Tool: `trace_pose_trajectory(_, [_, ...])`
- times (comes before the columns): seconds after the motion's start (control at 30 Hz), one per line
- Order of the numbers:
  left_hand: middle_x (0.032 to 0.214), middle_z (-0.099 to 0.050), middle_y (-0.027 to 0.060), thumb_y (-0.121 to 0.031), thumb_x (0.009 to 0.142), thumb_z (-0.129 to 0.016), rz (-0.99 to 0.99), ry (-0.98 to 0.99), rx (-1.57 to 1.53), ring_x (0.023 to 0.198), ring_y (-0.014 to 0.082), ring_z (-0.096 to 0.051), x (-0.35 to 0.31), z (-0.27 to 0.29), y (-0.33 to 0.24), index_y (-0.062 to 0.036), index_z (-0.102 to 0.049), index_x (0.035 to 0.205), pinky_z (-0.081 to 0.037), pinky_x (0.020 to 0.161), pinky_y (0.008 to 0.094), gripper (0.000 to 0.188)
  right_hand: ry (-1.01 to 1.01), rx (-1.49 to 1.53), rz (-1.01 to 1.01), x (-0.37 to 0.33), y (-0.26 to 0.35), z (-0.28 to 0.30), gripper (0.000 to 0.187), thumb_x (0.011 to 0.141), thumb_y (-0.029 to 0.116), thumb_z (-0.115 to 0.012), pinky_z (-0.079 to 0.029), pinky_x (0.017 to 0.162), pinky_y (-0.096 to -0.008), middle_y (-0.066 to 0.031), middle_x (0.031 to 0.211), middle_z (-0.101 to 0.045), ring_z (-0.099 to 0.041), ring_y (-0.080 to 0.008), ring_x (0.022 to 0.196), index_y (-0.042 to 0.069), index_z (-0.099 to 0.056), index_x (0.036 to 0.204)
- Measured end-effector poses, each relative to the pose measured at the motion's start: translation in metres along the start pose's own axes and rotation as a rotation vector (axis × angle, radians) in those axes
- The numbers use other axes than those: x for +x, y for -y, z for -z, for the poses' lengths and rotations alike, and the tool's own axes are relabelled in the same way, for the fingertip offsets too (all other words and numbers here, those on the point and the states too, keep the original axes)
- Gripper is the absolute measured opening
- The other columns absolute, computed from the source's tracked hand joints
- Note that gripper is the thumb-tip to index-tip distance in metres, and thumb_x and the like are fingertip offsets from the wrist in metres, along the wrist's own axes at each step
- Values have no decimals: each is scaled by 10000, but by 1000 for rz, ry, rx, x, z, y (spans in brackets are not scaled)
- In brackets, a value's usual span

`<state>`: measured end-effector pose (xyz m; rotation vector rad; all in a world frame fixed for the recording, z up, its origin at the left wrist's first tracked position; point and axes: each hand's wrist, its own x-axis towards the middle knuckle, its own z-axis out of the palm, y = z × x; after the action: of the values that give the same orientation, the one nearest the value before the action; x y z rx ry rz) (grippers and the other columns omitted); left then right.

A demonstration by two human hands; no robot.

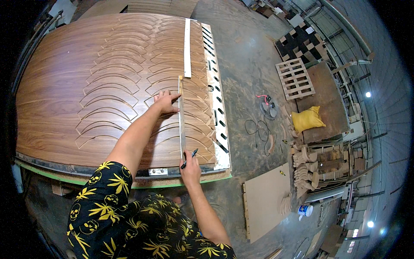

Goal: The person uses a straightedge and a marker to measure and mark wood panels on a workbench.

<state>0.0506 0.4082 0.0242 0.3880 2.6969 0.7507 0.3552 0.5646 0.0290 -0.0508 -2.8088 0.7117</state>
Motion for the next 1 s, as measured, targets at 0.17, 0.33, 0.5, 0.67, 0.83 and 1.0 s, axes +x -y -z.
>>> trace_pose_trajectory(0.17, [1537, -467, 113, -556, 736, -899, 12, 7, 19, 1421, 372, -381, 0, 0, -1, -452, -507, 1566, -345, 1112, 544, 924, 17, 4, -8, 0, -1, 1, 469, 938, 130, -723, -558, 832, -516, -190, 1080, -688, -646, -418, 1009, 110, -571, 1381])
trace_pose_trajectory(0.33, [1537, -468, 115, -558, 737, -893, 19, 18, 29, 1424, 370, -380, -1, 3, -4, -454, -507, 1565, -346, 1115, 543, 919, 17, 1, -3, -1, -4, 1, 476, 936, 132, -726, -557, 833, -520, -190, 1079, -688, -645, -419, 1005, 102, -568, 1384])
trace_pose_trajectory(0.5, [1540, -467, 118, -558, 738, -888, 19, 11, 20, 1435, 373, -376, -2, 3, -2, -454, -506, 1566, -342, 1122, 551, 918, -17, 26, -14, 0, 1, 3, 435, 917, 129, -752, -551, 836, -503, -180, 1088, -713, -661, -411, 992, 108, -604, 1325])
trace_pose_trajectory(0.67, [1545, -460, 121, -554, 733, -884, 15, 29, 8, 1443, 383, -372, -1, 4, -4, -443, -515, 1563, -336, 1133, 564, 915, 29, 41, -13, -1, -1, 5, 478, 935, 124, -716, -561, 855, -516, -199, 1144, -696, -646, -427, 1039, 100, -565, 1388])
trace_pose_trajectory(0.83, [1485, -508, 152, -588, 726, -890, -10, -36, 25, 1403, 401, -405, 4, -5, 4, -479, -514, 1552, -367, 1087, 570, 914, 29, 52, -38, -3, 0, 3, 483, 928, 124, -721, -564, 831, -518, -199, 1128, -694, -647, -433, 1022, 113, -570, 1387])
trace_pose_trajectory(1.0, [1503, -506, 158, -568, 739, -883, -8, -25, 26, 1402, 406, -407, 3, -5, 5, -467, -528, 1546, -374, 1086, 572, 888, 7, 48, 11, -2, 0, 3, 498, 912, 117, -736, -568, 805, -512, -180, 1080, -694, -650, -424, 989, 121, -579, 1385])
